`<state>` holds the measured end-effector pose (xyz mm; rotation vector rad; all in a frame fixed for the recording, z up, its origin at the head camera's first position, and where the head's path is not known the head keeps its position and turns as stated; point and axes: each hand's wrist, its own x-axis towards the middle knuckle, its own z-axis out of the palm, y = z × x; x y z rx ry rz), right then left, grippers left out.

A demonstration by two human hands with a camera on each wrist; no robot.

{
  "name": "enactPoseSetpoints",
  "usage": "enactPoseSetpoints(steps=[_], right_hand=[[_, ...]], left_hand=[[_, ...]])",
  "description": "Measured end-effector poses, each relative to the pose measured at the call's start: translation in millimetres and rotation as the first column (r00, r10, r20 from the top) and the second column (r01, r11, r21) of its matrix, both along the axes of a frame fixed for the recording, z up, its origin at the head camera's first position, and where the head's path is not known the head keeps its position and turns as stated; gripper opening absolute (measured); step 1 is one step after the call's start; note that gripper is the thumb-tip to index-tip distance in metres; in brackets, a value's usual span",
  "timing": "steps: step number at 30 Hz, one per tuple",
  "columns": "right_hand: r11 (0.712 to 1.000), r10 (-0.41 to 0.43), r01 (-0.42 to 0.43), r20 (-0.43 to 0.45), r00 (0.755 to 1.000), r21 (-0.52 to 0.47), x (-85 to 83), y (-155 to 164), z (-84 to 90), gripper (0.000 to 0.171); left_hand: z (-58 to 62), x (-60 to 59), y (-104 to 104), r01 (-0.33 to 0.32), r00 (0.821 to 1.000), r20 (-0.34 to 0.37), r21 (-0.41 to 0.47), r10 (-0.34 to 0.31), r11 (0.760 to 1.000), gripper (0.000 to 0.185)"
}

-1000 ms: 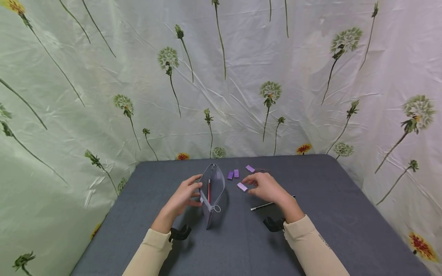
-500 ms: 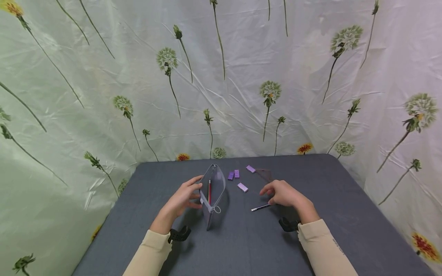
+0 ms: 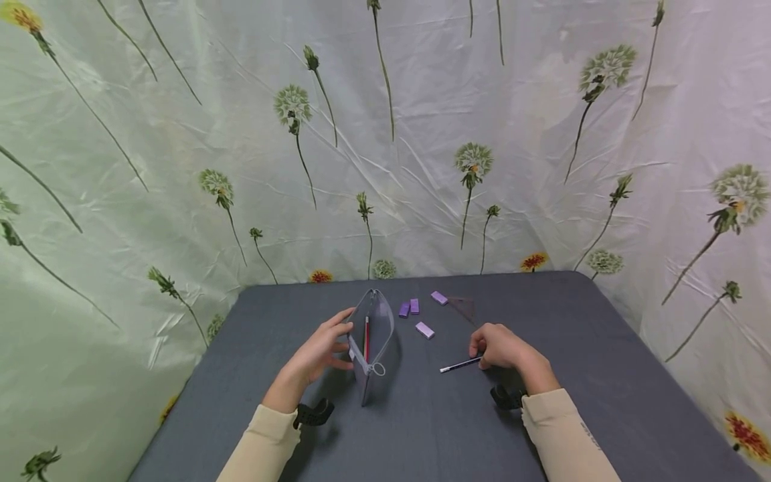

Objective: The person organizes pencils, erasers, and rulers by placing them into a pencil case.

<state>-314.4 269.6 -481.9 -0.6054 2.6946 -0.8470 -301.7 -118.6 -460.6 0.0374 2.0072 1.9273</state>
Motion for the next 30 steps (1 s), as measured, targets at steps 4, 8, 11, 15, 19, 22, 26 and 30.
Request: enactPoseSetpoints(steps=[4,8,11,15,19,22,26,30], right_hand=[[1.000,0.001,-0.001,-0.022,1.000,-0.018,1.2,1,-2.0,0.023],[0.999,-0.003,0.002,-0.011,1.000,-0.042,3.0,1,-2.2,0.020],[0.998,-0.007,0.007,0.000,1.000,-0.059,3.9,2,-2.0,0.018],[0.997,-0.002,0.002,0.006,1.000,-0.072,1.3,5,-3.9,0.015],[0.997,0.009,-0.008,0.012,1.000,-0.080,-3.1,9,-7.1,0.013],[0.996,0.014,-0.012,0.015,1.000,-0.090,-5.6,11,-8.5,0.012],[0.994,0.024,-0.023,0.015,1.000,-0.107,-6.9,12,-9.5,0.009],[0.992,0.041,-0.039,0.011,0.999,-0.122,-7.2,14,-9.6,0.007]], left_hand=[[0.4,0.5,0,-0.004,1.000,-0.001,0.001,0.004,1.000,0.055],[-1.1,1.0,1,-0.005,1.000,-0.005,0.003,0.005,1.000,0.056],[-1.2,1.8,1,-0.009,1.000,-0.009,0.000,0.009,1.000,0.057],[-1.0,0.9,2,-0.009,1.000,-0.017,-0.001,0.009,1.000,0.057],[-1.1,0.6,1,-0.006,1.000,-0.017,0.002,0.006,1.000,0.057],[-0.5,0.3,1,-0.004,1.000,-0.015,0.003,0.004,1.000,0.056],[0.1,-0.2,1,-0.002,1.000,-0.012,0.005,0.002,1.000,0.055],[0.0,-0.2,1,0.003,1.000,-0.010,0.007,-0.003,1.000,0.055]])
